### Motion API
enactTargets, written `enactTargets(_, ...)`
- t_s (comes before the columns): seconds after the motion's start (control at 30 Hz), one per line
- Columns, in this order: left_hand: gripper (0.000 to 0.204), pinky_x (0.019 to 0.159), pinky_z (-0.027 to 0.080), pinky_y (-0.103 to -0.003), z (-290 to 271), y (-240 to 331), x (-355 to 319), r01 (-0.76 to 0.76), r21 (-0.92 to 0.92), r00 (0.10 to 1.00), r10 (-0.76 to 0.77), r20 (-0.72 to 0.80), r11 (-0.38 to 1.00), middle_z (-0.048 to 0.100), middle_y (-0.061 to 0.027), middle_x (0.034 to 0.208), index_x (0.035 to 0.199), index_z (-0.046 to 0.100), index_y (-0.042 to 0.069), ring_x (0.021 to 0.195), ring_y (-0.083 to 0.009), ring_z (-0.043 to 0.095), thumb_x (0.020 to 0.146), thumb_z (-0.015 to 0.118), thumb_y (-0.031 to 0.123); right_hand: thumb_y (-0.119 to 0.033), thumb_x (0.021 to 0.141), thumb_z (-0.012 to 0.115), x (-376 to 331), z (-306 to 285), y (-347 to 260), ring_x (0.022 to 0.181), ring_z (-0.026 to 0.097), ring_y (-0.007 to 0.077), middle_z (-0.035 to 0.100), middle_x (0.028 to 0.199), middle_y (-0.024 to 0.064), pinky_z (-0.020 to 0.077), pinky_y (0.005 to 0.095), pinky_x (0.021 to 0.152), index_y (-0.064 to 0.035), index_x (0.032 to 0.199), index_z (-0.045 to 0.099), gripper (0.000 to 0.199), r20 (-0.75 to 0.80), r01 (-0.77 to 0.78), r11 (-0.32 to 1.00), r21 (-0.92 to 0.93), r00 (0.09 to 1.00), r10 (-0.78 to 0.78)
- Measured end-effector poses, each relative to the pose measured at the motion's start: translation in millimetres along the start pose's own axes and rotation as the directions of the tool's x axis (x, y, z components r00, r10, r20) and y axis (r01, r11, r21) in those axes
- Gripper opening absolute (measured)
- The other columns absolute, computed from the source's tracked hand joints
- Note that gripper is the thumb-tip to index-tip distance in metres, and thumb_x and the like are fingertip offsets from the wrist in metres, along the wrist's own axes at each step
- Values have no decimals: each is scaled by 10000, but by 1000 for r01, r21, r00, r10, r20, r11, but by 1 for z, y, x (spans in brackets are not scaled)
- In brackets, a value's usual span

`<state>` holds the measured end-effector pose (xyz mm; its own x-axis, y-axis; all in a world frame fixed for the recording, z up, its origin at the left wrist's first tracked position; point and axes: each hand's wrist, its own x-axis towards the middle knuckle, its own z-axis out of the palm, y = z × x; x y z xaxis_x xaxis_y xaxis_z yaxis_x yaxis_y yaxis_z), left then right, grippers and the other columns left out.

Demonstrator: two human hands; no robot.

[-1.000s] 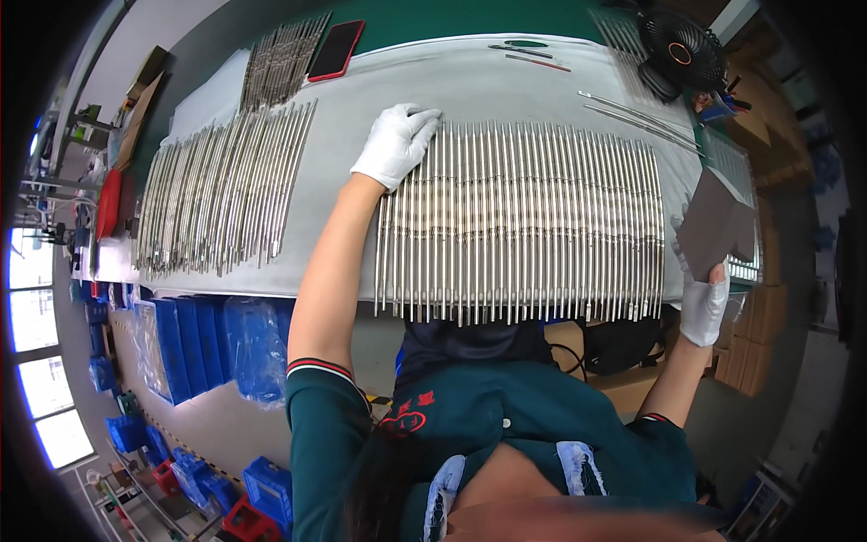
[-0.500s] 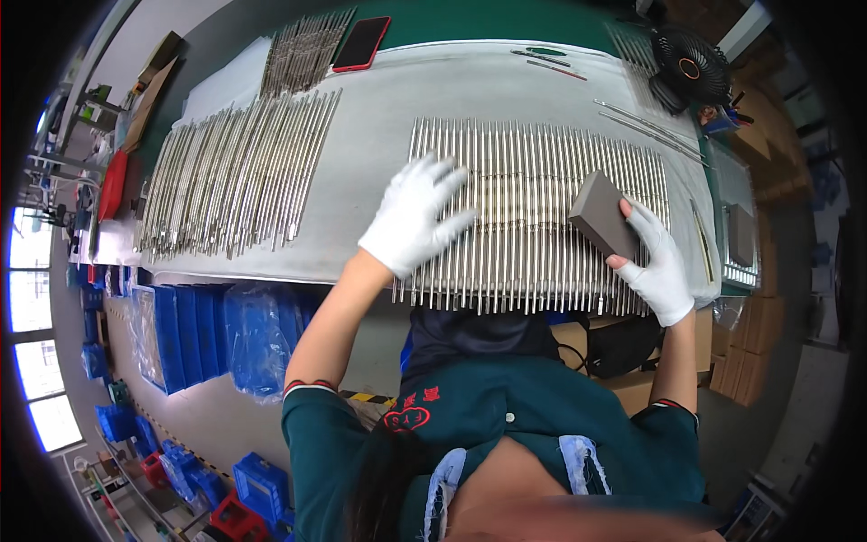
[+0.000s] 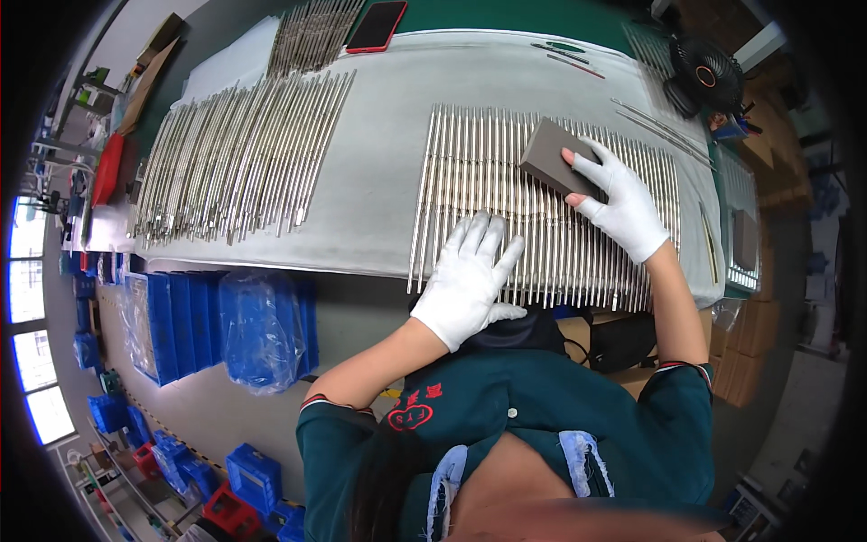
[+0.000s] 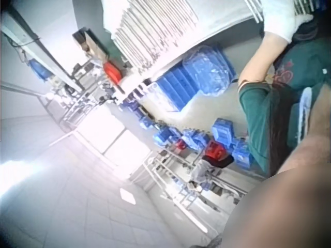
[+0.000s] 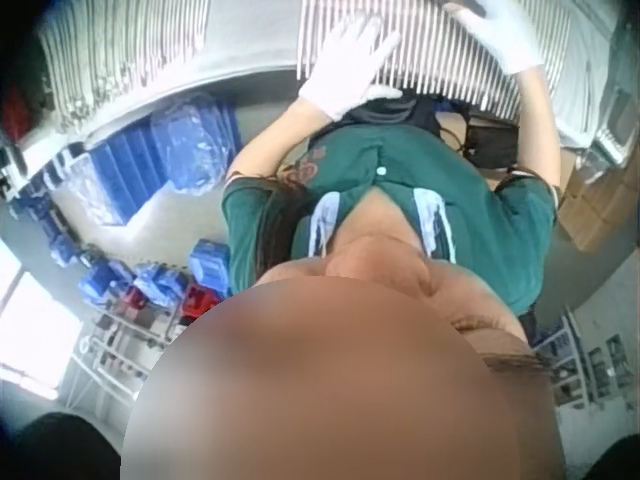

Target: Using a sanding block to polish and clean several rows of metal rods on a manufacturing workbench.

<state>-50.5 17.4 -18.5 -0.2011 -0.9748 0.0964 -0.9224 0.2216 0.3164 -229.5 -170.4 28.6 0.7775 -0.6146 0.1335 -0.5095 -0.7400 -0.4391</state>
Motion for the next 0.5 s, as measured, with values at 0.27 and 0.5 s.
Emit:
enactTargets(0.27, 847, 1120, 196, -589, -16, -65, 4, 312, 93, 944, -298, -139, 946, 362, -415, 1363, 1428, 449, 158, 1307, -555, 317, 767, 605, 664, -127, 769, 727, 26, 5, 16, 1124, 562, 390, 513, 1320, 250, 453, 409, 980, -238, 1198, 683, 445, 109, 145, 987, -75, 985, -136)
enactTargets(0.5, 734, 1122, 186, -596, -22, -58, 9, 240, 60, 968, -233, -96, 969, 361, -418, 1362, 1392, 513, 230, 1309, -557, 314, 786, 601, 634, -163, 774, 727, 90, 31, -17, 1068, 592, 363, 556, 1249, 212, 480, 412, 928, -261, 1149, 705, 389, 188, 358, 924, -136, 925, -330)
